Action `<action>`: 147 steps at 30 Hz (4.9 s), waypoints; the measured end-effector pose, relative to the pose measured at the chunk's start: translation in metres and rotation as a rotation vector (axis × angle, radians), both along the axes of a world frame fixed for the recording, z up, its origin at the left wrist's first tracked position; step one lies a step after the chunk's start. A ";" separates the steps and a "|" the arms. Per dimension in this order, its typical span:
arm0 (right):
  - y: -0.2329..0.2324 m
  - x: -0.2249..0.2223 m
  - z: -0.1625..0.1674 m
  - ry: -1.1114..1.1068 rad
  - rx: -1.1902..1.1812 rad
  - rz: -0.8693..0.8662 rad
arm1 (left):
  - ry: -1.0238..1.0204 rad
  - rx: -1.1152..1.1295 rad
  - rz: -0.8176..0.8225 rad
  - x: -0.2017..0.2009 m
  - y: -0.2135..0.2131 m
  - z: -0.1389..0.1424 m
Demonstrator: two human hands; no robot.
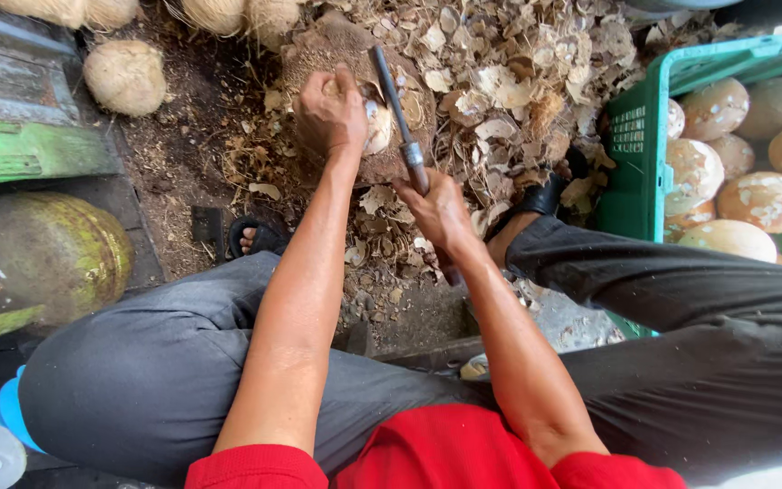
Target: The person sits on a low stool and uses a long-handled knife to peel the husk off a coconut. They hold the coconut with one hand and repeatedly strike the husk with the knife, rotating the coconut to remove the outer layer. The peeled coconut is then placed into a green crate.
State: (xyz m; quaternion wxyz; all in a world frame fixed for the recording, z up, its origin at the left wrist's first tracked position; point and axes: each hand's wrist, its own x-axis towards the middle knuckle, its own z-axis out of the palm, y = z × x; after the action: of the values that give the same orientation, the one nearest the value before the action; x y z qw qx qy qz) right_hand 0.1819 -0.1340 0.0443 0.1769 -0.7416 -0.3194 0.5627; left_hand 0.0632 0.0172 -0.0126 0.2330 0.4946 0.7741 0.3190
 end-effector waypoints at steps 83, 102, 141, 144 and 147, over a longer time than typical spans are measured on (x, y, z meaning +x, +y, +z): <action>-0.005 0.013 0.026 0.268 0.307 -0.294 | -0.166 -0.332 -0.411 -0.048 0.012 0.008; -0.007 -0.015 -0.026 -0.121 0.406 -0.052 | 0.055 0.010 0.094 0.009 -0.011 -0.001; -0.001 0.014 -0.017 0.023 0.373 -0.126 | 0.108 -0.033 -0.047 0.005 -0.010 -0.010; 0.002 0.007 -0.029 0.199 0.549 -0.245 | 0.127 -0.013 -0.029 0.004 -0.009 -0.011; 0.002 0.006 -0.039 -0.083 -0.096 0.041 | 0.152 -0.052 -0.048 0.006 -0.010 -0.010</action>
State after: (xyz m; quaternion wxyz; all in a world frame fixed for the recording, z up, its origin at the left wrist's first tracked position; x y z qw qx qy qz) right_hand 0.1878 -0.1320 0.0055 0.1161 -0.7655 -0.3140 0.5495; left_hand 0.0689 0.0071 -0.0226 0.1938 0.5295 0.7856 0.2546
